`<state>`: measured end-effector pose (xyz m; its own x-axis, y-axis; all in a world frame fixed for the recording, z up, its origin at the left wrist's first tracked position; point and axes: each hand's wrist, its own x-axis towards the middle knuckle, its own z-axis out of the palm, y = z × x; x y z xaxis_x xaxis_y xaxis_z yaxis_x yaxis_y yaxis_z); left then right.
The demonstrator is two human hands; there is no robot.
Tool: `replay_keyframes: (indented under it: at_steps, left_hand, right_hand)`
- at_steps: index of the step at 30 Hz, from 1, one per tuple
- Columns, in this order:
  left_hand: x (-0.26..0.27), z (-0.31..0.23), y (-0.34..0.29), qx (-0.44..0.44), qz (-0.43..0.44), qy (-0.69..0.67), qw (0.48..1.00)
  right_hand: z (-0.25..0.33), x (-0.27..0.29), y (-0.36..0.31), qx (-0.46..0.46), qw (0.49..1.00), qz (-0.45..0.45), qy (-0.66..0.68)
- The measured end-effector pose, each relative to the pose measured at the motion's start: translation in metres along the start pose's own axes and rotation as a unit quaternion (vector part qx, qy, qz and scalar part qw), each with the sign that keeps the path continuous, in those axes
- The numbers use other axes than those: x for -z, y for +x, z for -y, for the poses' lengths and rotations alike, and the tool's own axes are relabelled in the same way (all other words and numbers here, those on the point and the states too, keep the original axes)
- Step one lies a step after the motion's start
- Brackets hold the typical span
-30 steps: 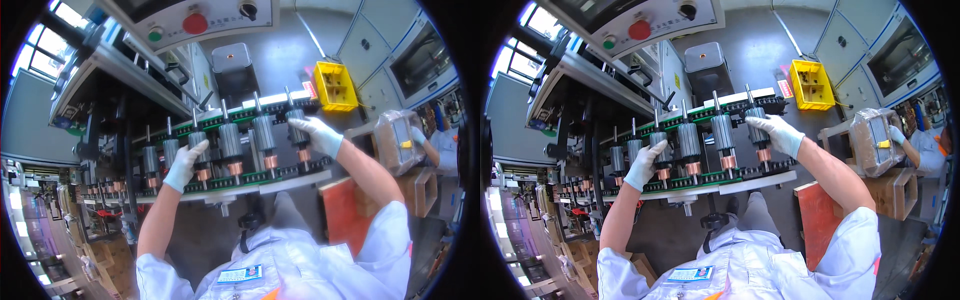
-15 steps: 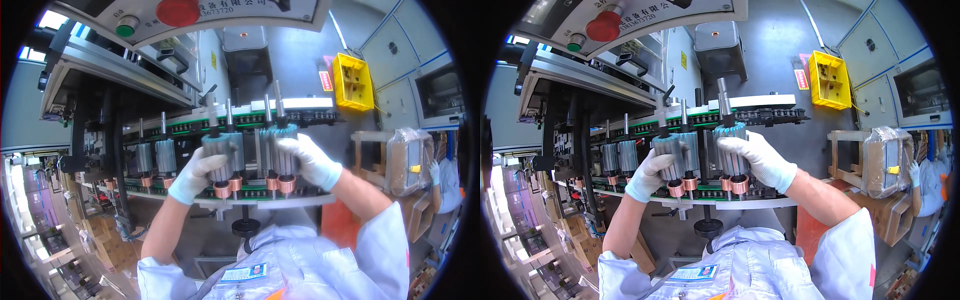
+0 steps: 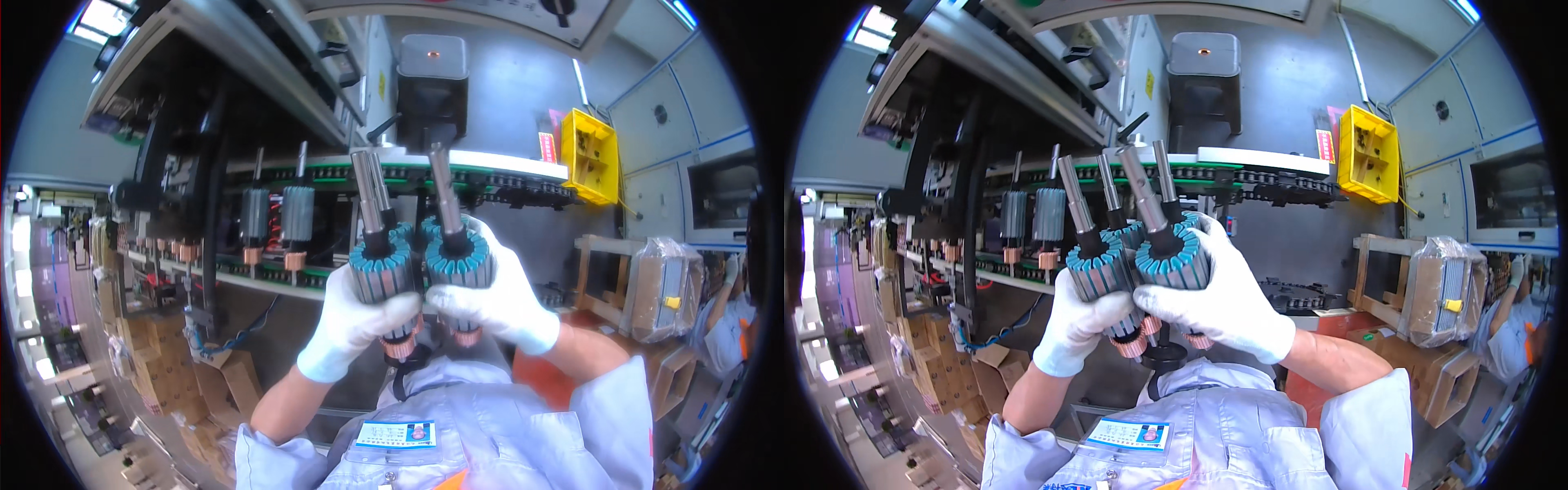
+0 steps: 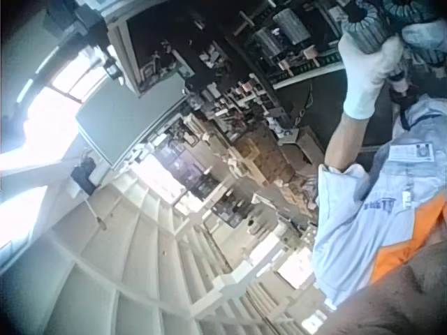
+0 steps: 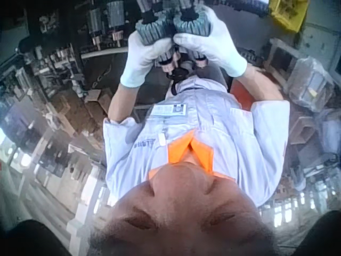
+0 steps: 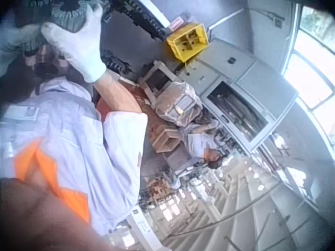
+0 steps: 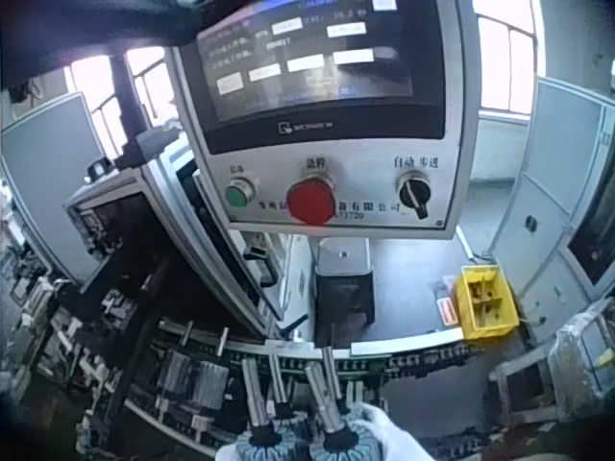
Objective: The person places metal components into a press machine, operates the press by pressing buttons, and then transfers the processed parts into boxes and onto a large storage rack.
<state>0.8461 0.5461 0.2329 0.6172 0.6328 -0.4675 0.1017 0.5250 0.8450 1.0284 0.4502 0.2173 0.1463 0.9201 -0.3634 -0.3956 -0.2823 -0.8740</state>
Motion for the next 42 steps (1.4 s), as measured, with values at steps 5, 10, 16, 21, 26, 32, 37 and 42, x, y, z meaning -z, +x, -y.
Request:
replay_keyframes:
  at_steps: [5, 10, 16, 21, 26, 32, 37, 42]
  left_hand:
    - [0.023, 0.013, -0.061, -0.085, -0.046, 0.013, 0.995]
    - [0.051, 0.031, -0.131, -0.088, -0.129, 0.052, 0.986]
    - [0.066, 0.072, -0.221, -0.183, -0.241, -0.051, 0.952]
    - [0.06, 0.113, -0.291, -0.197, -0.339, -0.074, 0.917]
    - [0.054, 0.168, -0.353, -0.297, -0.39, -0.125, 0.863]
    - [0.053, 0.23, -0.425, -0.407, -0.449, -0.157, 0.78]
    - [0.065, 0.292, -0.5, -0.443, -0.492, -0.222, 0.716]
    - [0.087, 0.352, -0.592, -0.445, -0.552, -0.239, 0.663]
  right_hand:
    - [-0.009, -0.05, -0.014, 0.038, 0.994, 0.078, -0.059]
    - [-0.027, -0.103, -0.029, 0.027, 0.983, 0.166, -0.07]
    - [-0.049, -0.158, -0.044, 0.015, 0.939, 0.317, -0.135]
    - [-0.059, -0.188, -0.052, -0.145, 0.875, 0.454, -0.086]
    - [-0.093, -0.225, -0.059, -0.198, 0.79, 0.578, -0.052]
    - [-0.145, -0.3, -0.091, -0.238, 0.709, 0.661, -0.06]
    - [-0.206, -0.381, -0.145, -0.293, 0.641, 0.703, -0.096]
    - [-0.28, -0.475, -0.213, -0.333, 0.576, 0.737, -0.115]
